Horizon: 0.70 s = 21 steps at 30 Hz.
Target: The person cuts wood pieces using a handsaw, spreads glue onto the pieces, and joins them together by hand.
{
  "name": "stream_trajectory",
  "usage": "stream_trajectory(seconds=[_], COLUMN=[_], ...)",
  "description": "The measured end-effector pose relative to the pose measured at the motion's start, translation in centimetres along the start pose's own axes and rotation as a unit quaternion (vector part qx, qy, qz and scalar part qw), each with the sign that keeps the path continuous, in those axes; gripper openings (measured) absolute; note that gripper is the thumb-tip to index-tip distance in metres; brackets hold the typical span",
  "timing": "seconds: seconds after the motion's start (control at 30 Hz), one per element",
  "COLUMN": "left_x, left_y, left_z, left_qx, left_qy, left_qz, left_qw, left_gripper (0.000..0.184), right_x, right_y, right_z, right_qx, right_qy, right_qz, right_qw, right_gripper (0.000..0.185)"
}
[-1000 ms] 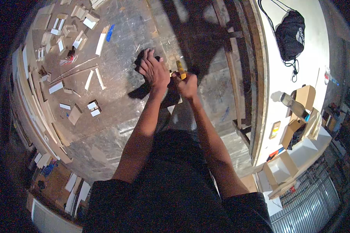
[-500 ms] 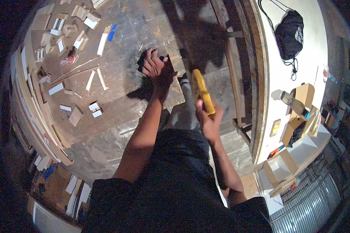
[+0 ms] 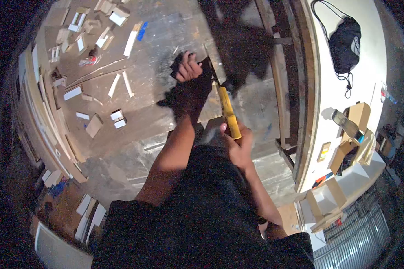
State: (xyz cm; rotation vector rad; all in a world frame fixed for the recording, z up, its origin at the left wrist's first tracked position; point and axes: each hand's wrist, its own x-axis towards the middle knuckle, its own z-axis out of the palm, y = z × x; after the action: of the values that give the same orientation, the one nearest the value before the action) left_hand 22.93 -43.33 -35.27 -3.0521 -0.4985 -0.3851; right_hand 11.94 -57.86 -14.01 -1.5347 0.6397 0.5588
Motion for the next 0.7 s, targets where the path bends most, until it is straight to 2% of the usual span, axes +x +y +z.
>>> stream_trajectory(seconds=[0.07,0.13,0.2,0.33,0.4,0.43,0.47,0.53,0.67,0.7], left_x=[-0.2,0.2,-0.1,0.1,-0.1,0.0,-0.1,-0.3,0.0,0.0], left_y=[0.4,0.5,0.6,0.6,0.6,0.5,0.6,0.6,0.7,0.6], left_z=[1.3,0.8,0.1,-0.7,-0.7,-0.5,-0.4,0.2,0.9,1.0], left_qx=[0.059,0.056,-0.086,-0.092,-0.117,-0.13,-0.133,-0.122,-0.078,-0.064], left_qy=[0.049,0.066,0.025,0.03,-0.011,0.002,0.002,0.01,0.036,0.043], left_qz=[0.001,-0.01,-0.029,-0.036,-0.039,-0.039,-0.037,-0.043,-0.04,-0.035], left_qw=[0.997,0.996,0.996,0.995,0.992,0.991,0.99,0.991,0.995,0.996], left_gripper=[0.036,0.036,0.039,0.042,0.045,0.046,0.046,0.047,0.039,0.034], right_x=[0.2,0.3,0.5,0.3,0.1,-0.2,-0.3,-0.4,-0.5,-0.3], right_y=[-0.3,-0.5,-0.5,-1.2,-1.1,-1.3,-1.1,-0.6,1.8,2.4], right_z=[-0.2,0.0,-0.3,-0.2,-0.1,-0.1,-0.1,0.0,0.5,1.0], right_qx=[-0.071,-0.077,-0.079,-0.068,-0.093,-0.109,-0.109,-0.155,-0.111,-0.097], right_qy=[-0.032,-0.031,-0.047,-0.047,-0.072,-0.084,-0.08,-0.114,-0.122,-0.109], right_qz=[0.008,-0.018,-0.021,-0.01,-0.046,-0.026,-0.027,-0.105,-0.097,-0.133], right_qw=[0.997,0.996,0.996,0.997,0.992,0.99,0.99,0.976,0.982,0.98], right_gripper=[0.026,0.026,0.026,0.02,0.014,0.024,0.024,0.026,0.025,0.026])
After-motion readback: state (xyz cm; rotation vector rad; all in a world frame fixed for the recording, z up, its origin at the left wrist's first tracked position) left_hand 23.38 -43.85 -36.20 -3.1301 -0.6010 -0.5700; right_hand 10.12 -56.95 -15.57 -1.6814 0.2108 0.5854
